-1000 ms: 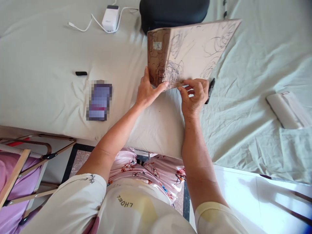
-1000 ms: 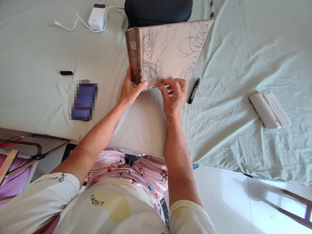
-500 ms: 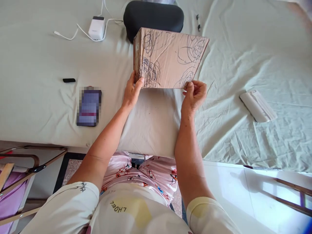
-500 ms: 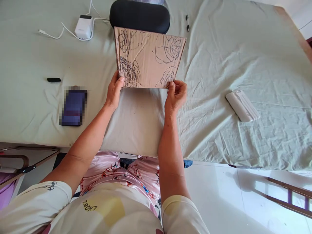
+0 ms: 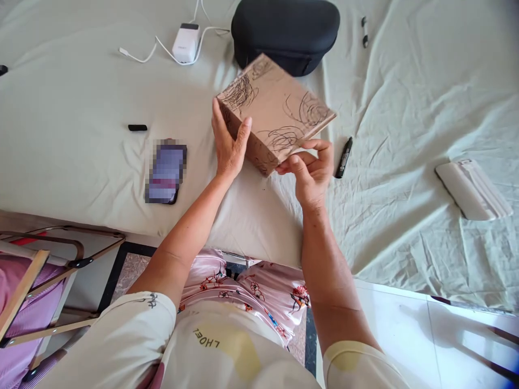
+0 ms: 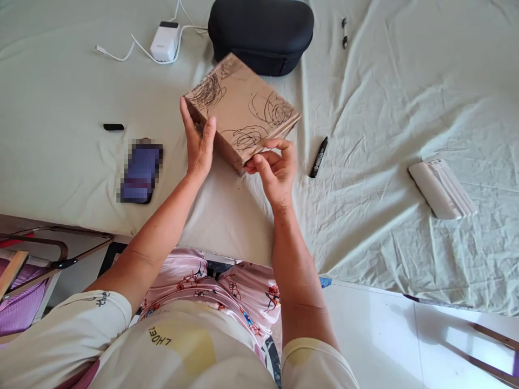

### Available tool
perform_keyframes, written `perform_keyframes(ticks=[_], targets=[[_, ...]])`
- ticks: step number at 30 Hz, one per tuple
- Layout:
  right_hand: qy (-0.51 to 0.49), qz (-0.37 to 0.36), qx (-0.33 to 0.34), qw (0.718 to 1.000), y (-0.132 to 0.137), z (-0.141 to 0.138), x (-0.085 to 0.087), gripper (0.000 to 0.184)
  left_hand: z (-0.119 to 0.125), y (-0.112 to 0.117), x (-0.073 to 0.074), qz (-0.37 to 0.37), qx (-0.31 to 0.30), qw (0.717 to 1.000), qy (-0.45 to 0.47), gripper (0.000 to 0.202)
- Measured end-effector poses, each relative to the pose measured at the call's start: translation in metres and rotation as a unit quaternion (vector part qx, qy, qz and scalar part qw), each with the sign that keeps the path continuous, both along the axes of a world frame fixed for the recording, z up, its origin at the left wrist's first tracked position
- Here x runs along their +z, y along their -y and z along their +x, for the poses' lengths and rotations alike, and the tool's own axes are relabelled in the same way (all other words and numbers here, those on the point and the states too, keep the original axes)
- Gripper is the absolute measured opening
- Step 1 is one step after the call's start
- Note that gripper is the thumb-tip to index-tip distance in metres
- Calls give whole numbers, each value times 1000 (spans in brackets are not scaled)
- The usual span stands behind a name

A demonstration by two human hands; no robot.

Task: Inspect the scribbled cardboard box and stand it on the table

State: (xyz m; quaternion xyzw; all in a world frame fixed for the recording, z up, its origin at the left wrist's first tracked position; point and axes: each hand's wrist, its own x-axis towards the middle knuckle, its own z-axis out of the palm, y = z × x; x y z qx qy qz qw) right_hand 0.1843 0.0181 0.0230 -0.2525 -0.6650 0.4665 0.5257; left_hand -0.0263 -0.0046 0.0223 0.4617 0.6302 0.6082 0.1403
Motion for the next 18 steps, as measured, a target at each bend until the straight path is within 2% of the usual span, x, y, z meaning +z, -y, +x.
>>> perform_keyframes(ticks=[3,5,11,15,18], targets=[[13,-34,54,998,11,-7,3,57,14,10,12,-8,-24,999,-39,84],[26,-34,65,997,15,-8,4,59,22,15,16,-16,-45,998,-43,81],[135,49,58,988,20,-2,10,54,36,22,16,2,-71,995,-73,94],[166,59,24,984,18,0,10,57,40,26,18,-4,-116,987,-107,93],[167,37,-46,984,9,3,6,63,42,25,19,-17,-122,986,-115,88]])
